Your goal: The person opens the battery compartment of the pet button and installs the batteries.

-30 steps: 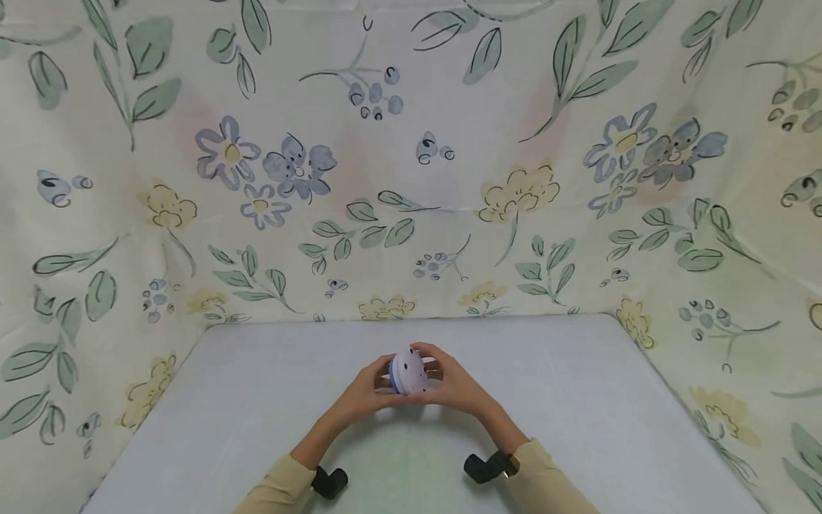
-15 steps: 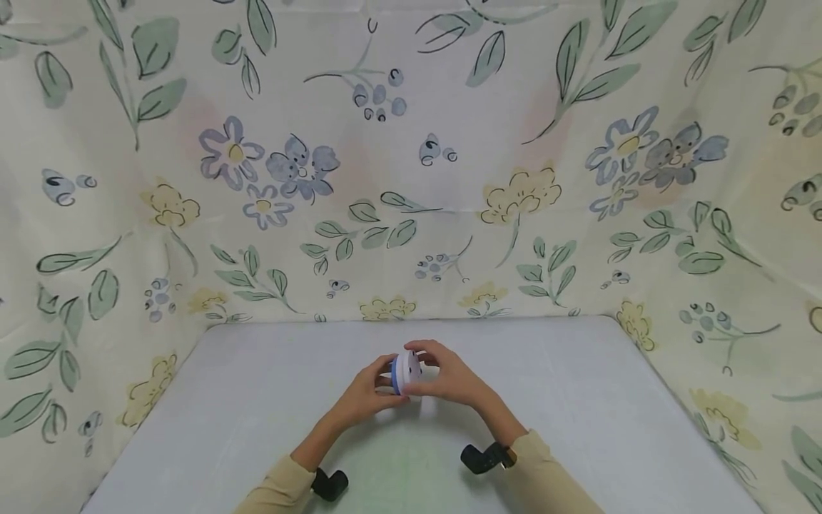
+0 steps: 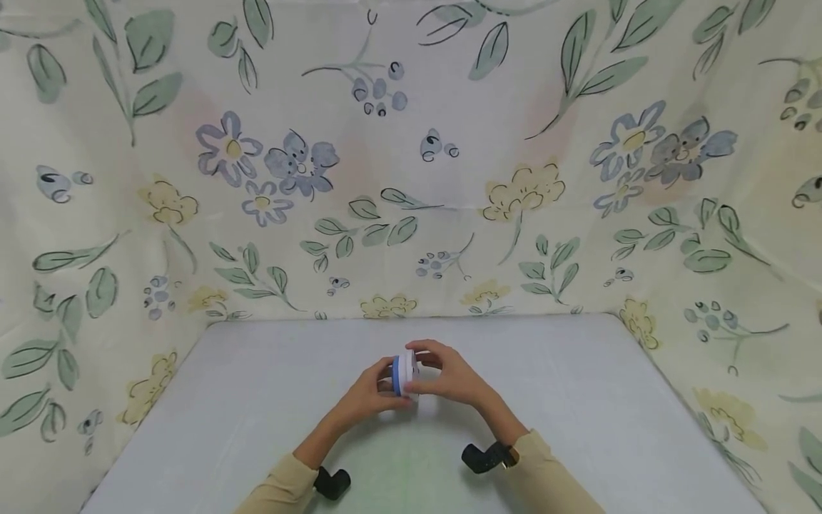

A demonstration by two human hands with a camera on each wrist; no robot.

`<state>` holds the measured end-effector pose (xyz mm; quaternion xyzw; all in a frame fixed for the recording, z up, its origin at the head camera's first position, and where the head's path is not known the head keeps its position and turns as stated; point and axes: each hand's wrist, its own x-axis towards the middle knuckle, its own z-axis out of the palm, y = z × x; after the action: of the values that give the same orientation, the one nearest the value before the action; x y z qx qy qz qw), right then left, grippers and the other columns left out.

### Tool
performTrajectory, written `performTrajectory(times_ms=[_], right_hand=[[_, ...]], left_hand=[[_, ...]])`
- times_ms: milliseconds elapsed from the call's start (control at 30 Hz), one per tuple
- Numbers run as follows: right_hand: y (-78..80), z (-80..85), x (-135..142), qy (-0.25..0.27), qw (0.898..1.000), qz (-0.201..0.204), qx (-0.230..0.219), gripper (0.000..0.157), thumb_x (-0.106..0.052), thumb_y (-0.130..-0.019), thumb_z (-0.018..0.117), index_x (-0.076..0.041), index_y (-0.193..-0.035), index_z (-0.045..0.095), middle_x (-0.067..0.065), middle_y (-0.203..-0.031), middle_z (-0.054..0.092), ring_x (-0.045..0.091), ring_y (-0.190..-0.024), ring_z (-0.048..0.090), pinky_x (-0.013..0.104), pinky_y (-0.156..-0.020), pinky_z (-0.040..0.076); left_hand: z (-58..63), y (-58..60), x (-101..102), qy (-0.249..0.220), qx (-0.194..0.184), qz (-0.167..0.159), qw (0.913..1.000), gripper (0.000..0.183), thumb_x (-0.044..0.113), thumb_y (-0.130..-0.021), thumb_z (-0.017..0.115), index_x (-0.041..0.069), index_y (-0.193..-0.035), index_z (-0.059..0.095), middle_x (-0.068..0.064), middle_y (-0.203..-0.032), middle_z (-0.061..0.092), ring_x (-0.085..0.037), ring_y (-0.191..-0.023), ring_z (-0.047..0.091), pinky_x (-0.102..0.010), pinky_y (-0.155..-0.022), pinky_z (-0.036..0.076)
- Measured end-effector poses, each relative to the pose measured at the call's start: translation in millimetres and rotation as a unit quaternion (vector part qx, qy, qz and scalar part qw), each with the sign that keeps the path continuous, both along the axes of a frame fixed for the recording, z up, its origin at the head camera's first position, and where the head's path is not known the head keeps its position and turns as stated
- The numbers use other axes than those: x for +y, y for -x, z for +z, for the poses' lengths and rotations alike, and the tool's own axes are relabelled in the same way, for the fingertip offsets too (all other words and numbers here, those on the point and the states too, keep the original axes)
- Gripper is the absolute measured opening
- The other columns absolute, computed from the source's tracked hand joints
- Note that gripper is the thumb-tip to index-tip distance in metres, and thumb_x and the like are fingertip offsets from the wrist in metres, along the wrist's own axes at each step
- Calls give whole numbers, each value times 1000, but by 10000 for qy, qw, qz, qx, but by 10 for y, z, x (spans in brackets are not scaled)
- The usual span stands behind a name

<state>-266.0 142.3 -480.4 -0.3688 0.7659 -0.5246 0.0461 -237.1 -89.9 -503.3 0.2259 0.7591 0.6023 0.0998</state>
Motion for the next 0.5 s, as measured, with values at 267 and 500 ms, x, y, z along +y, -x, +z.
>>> performTrajectory(times_ms=[267,500], right_hand=[[28,36,56,8,9999,153,-61,62,-17,-87,84,-12,-142,54,21,-142,52,34,-132,50,52,-109,37],[38,-5,119,-60,10000,44,-21,66,-16,-85,86,-6,-141,54,3,-139,57,26,-133,51,46,-109,38]], left_hand=[[-28,17,-9,26,267,174,9995,74,17,-85,86,4,-146,47,-13,-131,61,-25,-107,67,-39,-90,55],[-28,2,-38,126,462,445,9979,75,22,-81,89,7,-145,52,-13,-131,62,-26,-108,67,-37,-87,56]])
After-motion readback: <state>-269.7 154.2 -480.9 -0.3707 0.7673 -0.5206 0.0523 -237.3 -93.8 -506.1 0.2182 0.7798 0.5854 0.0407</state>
